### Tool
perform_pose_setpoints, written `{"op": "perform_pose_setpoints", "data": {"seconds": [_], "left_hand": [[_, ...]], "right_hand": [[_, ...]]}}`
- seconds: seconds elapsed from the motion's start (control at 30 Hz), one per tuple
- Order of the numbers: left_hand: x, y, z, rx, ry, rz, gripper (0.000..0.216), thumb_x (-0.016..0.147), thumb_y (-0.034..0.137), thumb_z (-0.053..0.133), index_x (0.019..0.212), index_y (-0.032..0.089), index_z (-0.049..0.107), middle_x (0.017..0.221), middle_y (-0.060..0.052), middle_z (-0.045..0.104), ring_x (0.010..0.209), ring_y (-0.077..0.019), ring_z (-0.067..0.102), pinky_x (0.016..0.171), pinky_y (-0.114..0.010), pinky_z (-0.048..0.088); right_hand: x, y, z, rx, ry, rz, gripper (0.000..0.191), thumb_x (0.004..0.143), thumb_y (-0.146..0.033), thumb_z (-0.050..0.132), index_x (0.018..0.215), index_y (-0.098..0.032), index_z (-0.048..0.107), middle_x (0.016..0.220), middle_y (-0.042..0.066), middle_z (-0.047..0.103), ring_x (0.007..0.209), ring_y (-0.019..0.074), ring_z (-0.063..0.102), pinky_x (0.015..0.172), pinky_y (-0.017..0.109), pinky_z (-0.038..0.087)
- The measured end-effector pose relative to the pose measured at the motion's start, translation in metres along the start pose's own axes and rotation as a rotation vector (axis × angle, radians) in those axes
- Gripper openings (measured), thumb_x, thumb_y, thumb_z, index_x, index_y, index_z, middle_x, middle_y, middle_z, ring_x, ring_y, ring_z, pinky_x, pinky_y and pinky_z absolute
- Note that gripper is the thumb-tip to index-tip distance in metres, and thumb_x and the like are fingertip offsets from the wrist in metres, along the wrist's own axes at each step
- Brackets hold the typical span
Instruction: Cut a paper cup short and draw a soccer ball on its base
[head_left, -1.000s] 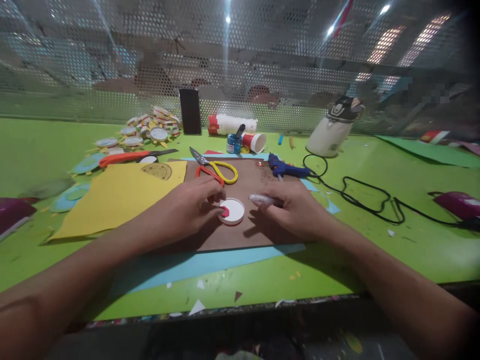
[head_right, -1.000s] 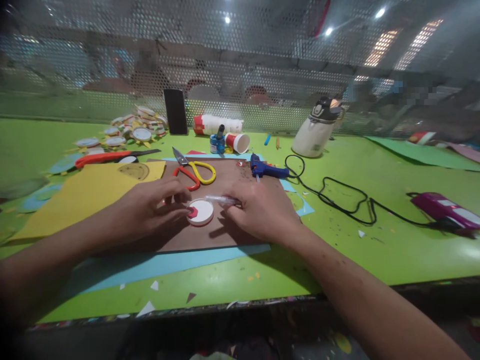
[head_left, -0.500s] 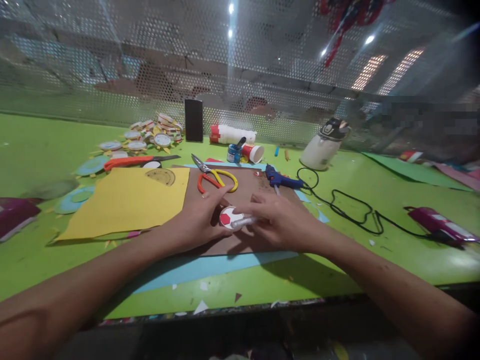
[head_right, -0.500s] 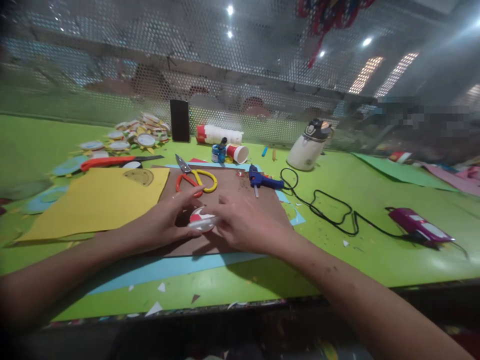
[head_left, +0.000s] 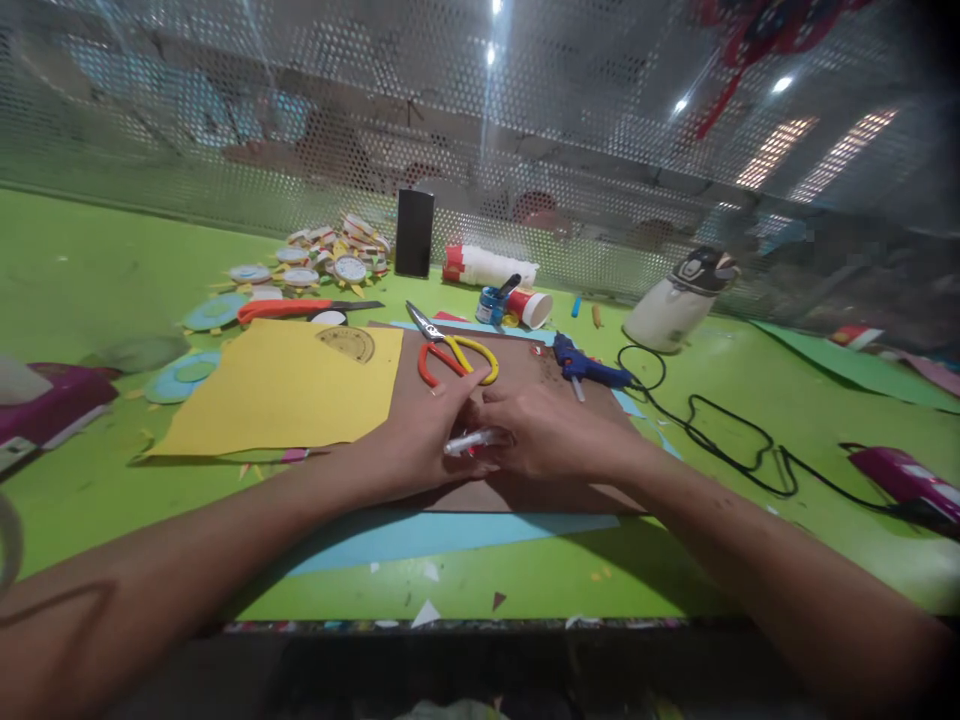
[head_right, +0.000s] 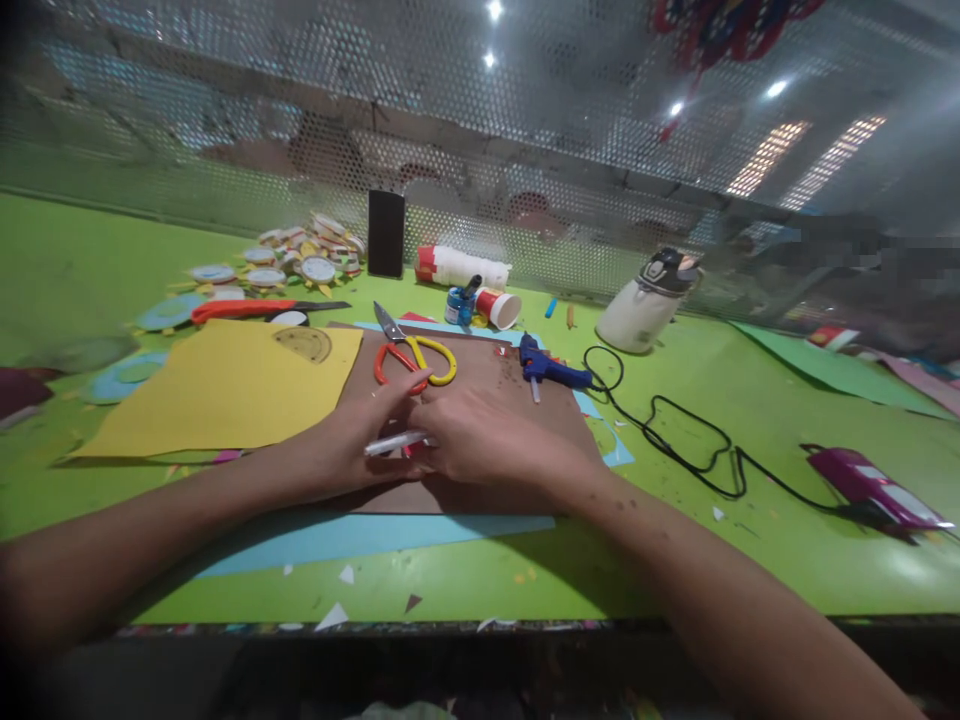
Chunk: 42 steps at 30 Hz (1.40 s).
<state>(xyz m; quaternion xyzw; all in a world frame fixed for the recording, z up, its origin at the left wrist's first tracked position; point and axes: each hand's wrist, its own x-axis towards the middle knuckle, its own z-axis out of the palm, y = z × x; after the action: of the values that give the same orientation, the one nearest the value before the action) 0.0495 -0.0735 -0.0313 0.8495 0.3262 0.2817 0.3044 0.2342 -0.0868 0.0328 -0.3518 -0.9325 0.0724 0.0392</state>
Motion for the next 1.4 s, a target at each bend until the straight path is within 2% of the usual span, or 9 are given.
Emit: {"op": "perform_pose_setpoints", "data": {"seconds": [0.27, 0.43, 0.57, 0.7, 0.8, 0.93, 1.07, 1.2, 1.4], "left_hand": [[-0.001, 0.006, -0.001, 0.021, 0.000, -0.031, 0.090, 0.075, 0.040, 0.071, 0.149, 0.021, 0.022, 0.122, -0.014, 0.064, 0.113, -0.0299, 0.060, 0.093, -0.046, 0.048], [0.000, 0.008, -0.002, 0.071, -0.009, -0.040, 0.090, 0.076, 0.043, 0.069, 0.150, 0.023, 0.022, 0.127, -0.015, 0.060, 0.116, -0.0307, 0.057, 0.094, -0.049, 0.047], [-0.001, 0.008, -0.002, 0.076, -0.024, -0.038, 0.089, 0.076, 0.040, 0.069, 0.149, 0.021, 0.022, 0.121, -0.014, 0.063, 0.114, -0.0304, 0.057, 0.094, -0.050, 0.046], [-0.001, 0.013, -0.004, 0.105, -0.012, -0.105, 0.083, 0.074, 0.039, 0.070, 0.145, 0.019, 0.030, 0.126, -0.016, 0.059, 0.112, -0.0305, 0.058, 0.092, -0.048, 0.047], [-0.001, 0.017, -0.005, 0.079, -0.018, -0.111, 0.067, 0.074, 0.037, 0.071, 0.132, 0.019, 0.043, 0.121, -0.014, 0.062, 0.108, -0.0286, 0.060, 0.087, -0.043, 0.049], [0.001, 0.018, -0.005, 0.079, -0.017, -0.101, 0.049, 0.074, 0.041, 0.070, 0.112, 0.018, 0.049, 0.109, -0.012, 0.065, 0.098, -0.0270, 0.062, 0.079, -0.040, 0.050], [0.001, 0.017, -0.003, 0.105, -0.032, -0.104, 0.040, 0.078, 0.047, 0.065, 0.101, 0.019, 0.050, 0.100, -0.010, 0.065, 0.089, -0.0253, 0.063, 0.072, -0.038, 0.049], [0.000, 0.018, -0.004, 0.113, -0.044, -0.136, 0.043, 0.078, 0.051, 0.064, 0.103, 0.019, 0.050, 0.101, -0.010, 0.064, 0.089, -0.0255, 0.061, 0.073, -0.039, 0.049], [0.000, 0.013, -0.004, 0.120, -0.064, -0.129, 0.047, 0.078, 0.051, 0.065, 0.108, 0.020, 0.048, 0.106, -0.009, 0.061, 0.094, -0.0252, 0.059, 0.078, -0.039, 0.047]], "right_hand": [[-0.004, 0.000, -0.011, -0.046, -0.033, 0.067, 0.019, 0.081, -0.019, 0.060, 0.098, -0.018, 0.068, 0.086, 0.005, 0.069, 0.062, 0.0129, 0.051, 0.054, 0.025, 0.027], [-0.006, 0.004, -0.007, -0.053, 0.012, 0.061, 0.027, 0.083, -0.022, 0.060, 0.109, -0.019, 0.065, 0.091, 0.006, 0.070, 0.067, 0.0149, 0.055, 0.055, 0.026, 0.028], [-0.009, 0.006, -0.009, -0.037, 0.001, 0.101, 0.020, 0.082, -0.016, 0.056, 0.097, -0.017, 0.069, 0.087, 0.006, 0.070, 0.068, 0.0146, 0.056, 0.057, 0.025, 0.031], [-0.014, 0.009, -0.021, 0.017, 0.044, 0.134, 0.017, 0.084, -0.017, 0.058, 0.093, -0.016, 0.072, 0.081, 0.006, 0.069, 0.069, 0.0146, 0.056, 0.061, 0.025, 0.034], [-0.017, 0.015, -0.026, 0.092, 0.091, 0.107, 0.017, 0.085, -0.014, 0.056, 0.090, -0.015, 0.072, 0.076, 0.004, 0.066, 0.065, 0.0128, 0.054, 0.060, 0.024, 0.034], [-0.022, 0.016, -0.018, 0.088, 0.130, 0.171, 0.018, 0.085, -0.012, 0.054, 0.074, -0.013, 0.068, 0.070, 0.004, 0.063, 0.064, 0.0126, 0.052, 0.061, 0.025, 0.033], [-0.025, 0.006, -0.002, 0.108, 0.119, 0.243, 0.015, 0.084, -0.015, 0.055, 0.076, -0.015, 0.068, 0.073, 0.004, 0.066, 0.067, 0.0137, 0.053, 0.061, 0.025, 0.032], [-0.022, -0.002, 0.008, 0.101, 0.138, 0.273, 0.013, 0.085, -0.020, 0.058, 0.081, -0.014, 0.068, 0.078, 0.005, 0.068, 0.069, 0.0151, 0.054, 0.060, 0.026, 0.031], [-0.018, 0.003, 0.015, 0.093, 0.142, 0.247, 0.010, 0.083, -0.016, 0.057, 0.079, -0.014, 0.066, 0.078, 0.005, 0.068, 0.071, 0.0154, 0.054, 0.062, 0.027, 0.031]]}}
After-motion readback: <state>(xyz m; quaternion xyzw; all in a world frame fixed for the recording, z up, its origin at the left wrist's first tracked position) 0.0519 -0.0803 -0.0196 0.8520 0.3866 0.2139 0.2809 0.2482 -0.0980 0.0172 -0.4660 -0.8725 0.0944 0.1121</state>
